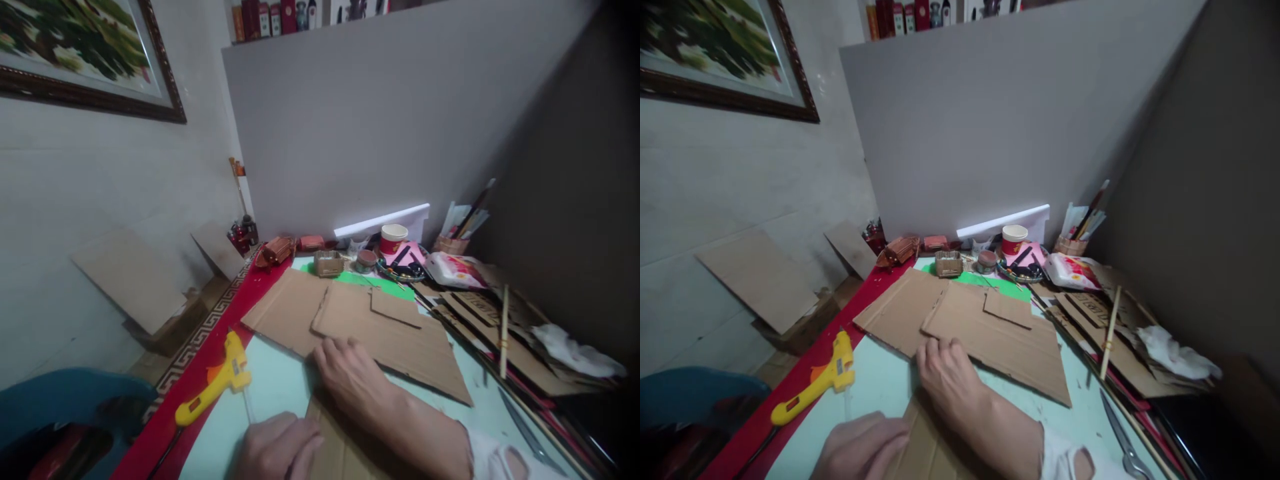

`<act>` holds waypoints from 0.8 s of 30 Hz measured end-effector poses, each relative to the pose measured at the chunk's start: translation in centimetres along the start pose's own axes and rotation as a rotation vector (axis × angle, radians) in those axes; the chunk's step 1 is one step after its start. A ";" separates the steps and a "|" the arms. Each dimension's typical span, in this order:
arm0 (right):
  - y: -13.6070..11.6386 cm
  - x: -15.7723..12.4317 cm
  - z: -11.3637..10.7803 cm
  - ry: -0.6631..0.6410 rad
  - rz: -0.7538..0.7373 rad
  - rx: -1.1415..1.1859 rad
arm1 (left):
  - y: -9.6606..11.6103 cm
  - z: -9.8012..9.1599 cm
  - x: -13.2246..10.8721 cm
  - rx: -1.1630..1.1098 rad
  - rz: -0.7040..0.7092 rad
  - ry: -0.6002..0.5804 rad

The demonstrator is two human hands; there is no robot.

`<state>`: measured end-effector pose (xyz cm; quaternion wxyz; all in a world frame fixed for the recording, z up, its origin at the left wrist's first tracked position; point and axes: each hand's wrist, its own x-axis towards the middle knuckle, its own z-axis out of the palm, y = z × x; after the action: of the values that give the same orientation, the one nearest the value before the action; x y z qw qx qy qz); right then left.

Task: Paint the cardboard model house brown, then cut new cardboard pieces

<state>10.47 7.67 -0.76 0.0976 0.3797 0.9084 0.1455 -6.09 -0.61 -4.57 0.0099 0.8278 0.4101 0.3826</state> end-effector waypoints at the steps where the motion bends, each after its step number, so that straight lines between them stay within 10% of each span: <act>1: 0.1 -0.4 0.0 -0.026 0.007 -0.009 | 0.1 -0.1 0.1 0.003 -0.007 0.006; 13: 5.1 -5.7 1.5 -0.201 0.131 0.002 | 0.9 -0.3 0.1 -0.014 -0.108 -0.001; 24: 3.6 -3.6 2.1 0.196 -0.040 -0.021 | 0.6 -0.3 0.0 -0.020 -0.030 0.023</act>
<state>15.99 7.89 -1.24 0.0149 0.3444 0.9193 0.1898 -5.89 -1.07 -4.18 0.0192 0.8170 0.4188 0.3959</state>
